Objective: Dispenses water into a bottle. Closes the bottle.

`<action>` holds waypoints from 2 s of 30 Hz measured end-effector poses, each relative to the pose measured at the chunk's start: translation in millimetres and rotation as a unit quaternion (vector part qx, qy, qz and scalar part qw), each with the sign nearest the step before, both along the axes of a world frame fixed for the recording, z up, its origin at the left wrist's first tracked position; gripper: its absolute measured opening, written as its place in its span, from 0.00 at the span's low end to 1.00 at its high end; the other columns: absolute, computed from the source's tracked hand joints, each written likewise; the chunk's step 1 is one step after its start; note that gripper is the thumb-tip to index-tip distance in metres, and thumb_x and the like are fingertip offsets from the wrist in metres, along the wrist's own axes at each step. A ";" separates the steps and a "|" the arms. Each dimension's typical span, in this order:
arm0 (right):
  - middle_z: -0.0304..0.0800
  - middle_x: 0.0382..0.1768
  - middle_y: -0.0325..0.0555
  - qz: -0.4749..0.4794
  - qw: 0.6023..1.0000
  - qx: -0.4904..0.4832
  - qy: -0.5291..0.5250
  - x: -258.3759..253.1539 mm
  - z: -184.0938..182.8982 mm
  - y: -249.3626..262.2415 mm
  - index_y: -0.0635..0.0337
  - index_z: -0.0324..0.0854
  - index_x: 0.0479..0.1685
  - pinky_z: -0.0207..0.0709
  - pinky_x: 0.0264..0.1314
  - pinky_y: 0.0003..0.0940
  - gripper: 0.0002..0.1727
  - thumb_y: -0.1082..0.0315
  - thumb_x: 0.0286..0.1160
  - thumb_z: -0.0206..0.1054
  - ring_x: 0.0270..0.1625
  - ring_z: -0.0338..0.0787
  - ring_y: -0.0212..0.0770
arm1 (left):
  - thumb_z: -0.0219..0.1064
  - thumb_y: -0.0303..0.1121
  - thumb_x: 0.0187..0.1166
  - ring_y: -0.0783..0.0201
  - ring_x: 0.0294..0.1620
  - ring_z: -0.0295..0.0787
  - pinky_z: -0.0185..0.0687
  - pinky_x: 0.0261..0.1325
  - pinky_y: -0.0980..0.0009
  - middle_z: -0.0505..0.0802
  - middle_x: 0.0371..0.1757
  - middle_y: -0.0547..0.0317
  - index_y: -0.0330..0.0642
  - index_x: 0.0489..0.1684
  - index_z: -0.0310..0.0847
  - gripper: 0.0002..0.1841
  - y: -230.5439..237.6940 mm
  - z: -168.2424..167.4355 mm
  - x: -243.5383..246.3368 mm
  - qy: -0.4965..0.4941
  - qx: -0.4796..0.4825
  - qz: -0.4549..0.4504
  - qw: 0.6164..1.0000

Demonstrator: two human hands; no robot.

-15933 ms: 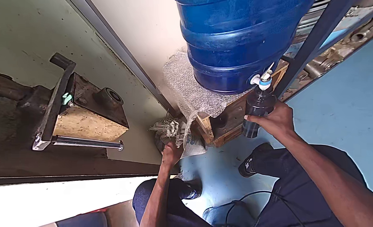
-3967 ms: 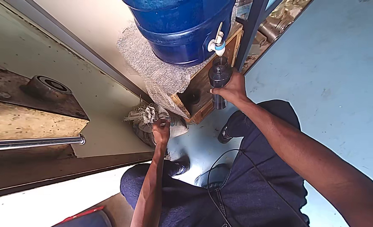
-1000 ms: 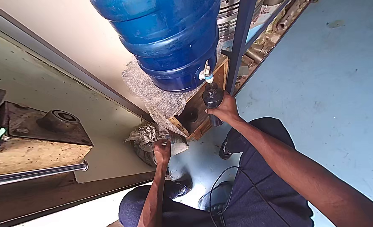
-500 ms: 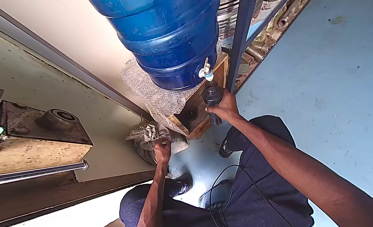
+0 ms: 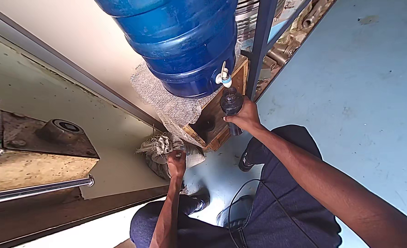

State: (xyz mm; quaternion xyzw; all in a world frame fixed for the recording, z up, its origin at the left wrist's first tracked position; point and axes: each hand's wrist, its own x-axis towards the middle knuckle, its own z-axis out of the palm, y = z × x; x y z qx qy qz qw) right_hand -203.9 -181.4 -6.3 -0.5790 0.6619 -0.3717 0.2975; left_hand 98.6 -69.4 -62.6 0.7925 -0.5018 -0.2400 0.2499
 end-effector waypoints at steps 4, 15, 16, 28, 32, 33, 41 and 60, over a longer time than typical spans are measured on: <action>0.90 0.52 0.57 0.000 1.000 -0.001 0.002 0.0 0.5 0.2 0.65 0.76 0.63 0.82 0.61 0.57 0.46 0.59 0.34 0.92 0.58 0.91 0.53 | 0.69 0.36 0.82 0.53 0.43 0.90 0.84 0.55 0.51 0.91 0.48 0.42 0.35 0.48 0.88 0.12 -0.2 -0.1 -0.3 0.001 0.003 0.000 1.000; 0.91 0.50 0.57 -0.001 1.000 0.005 0.007 0.1 3.0 1.1 0.65 0.77 0.61 0.82 0.60 0.57 0.45 0.59 0.34 0.92 0.56 0.91 0.53 | 0.69 0.36 0.81 0.54 0.40 0.89 0.84 0.53 0.53 0.91 0.46 0.43 0.35 0.49 0.88 0.12 -0.2 -0.1 -0.4 -0.003 0.005 -0.002 1.000; 0.91 0.50 0.57 -0.001 1.000 0.006 0.004 0.2 3.2 1.1 0.65 0.77 0.61 0.82 0.60 0.58 0.45 0.60 0.34 0.92 0.57 0.91 0.53 | 0.70 0.36 0.81 0.55 0.40 0.89 0.84 0.53 0.53 0.91 0.46 0.43 0.35 0.48 0.88 0.12 -0.1 -0.4 -0.5 -0.001 0.003 -0.001 1.000; 0.90 0.53 0.57 0.003 1.000 -0.006 -0.005 -0.2 1.4 0.4 0.65 0.77 0.62 0.82 0.64 0.56 0.45 0.60 0.34 0.92 0.59 0.90 0.53 | 0.70 0.36 0.80 0.53 0.44 0.89 0.84 0.56 0.52 0.90 0.49 0.42 0.34 0.47 0.88 0.12 -0.9 -3.0 0.7 0.003 -0.007 -0.003 1.000; 0.91 0.51 0.56 -0.002 1.000 -0.002 -0.009 0.0 1.1 0.4 0.64 0.77 0.61 0.83 0.61 0.56 0.45 0.60 0.33 0.92 0.57 0.91 0.52 | 0.71 0.36 0.80 0.52 0.44 0.89 0.84 0.56 0.51 0.90 0.49 0.41 0.34 0.48 0.88 0.12 -0.5 -2.9 0.1 0.003 -0.004 -0.001 1.000; 0.91 0.51 0.55 -0.003 1.000 0.001 -0.008 0.2 1.1 0.4 0.63 0.77 0.61 0.83 0.61 0.56 0.45 0.60 0.33 0.93 0.56 0.91 0.52 | 0.70 0.36 0.81 0.52 0.44 0.89 0.84 0.55 0.51 0.90 0.49 0.42 0.34 0.48 0.88 0.12 -0.2 -2.5 -0.1 0.003 -0.002 0.000 1.000; 0.90 0.52 0.55 -0.005 1.000 0.002 -0.007 0.4 1.5 0.5 0.63 0.77 0.61 0.83 0.61 0.56 0.45 0.60 0.33 0.93 0.58 0.91 0.52 | 0.70 0.36 0.81 0.52 0.45 0.90 0.84 0.57 0.51 0.90 0.50 0.41 0.35 0.49 0.88 0.12 -0.7 -2.3 0.1 0.000 0.002 -0.002 1.000; 0.89 0.55 0.58 0.002 1.000 0.030 -0.006 0.4 5.7 -3.8 0.64 0.77 0.64 0.81 0.63 0.61 0.47 0.57 0.34 0.92 0.61 0.89 0.58 | 0.62 0.29 0.81 0.71 0.37 0.86 0.87 0.42 0.76 0.86 0.39 0.55 0.30 0.40 0.83 0.09 12.4 13.7 0.7 0.068 -0.391 -0.018 0.918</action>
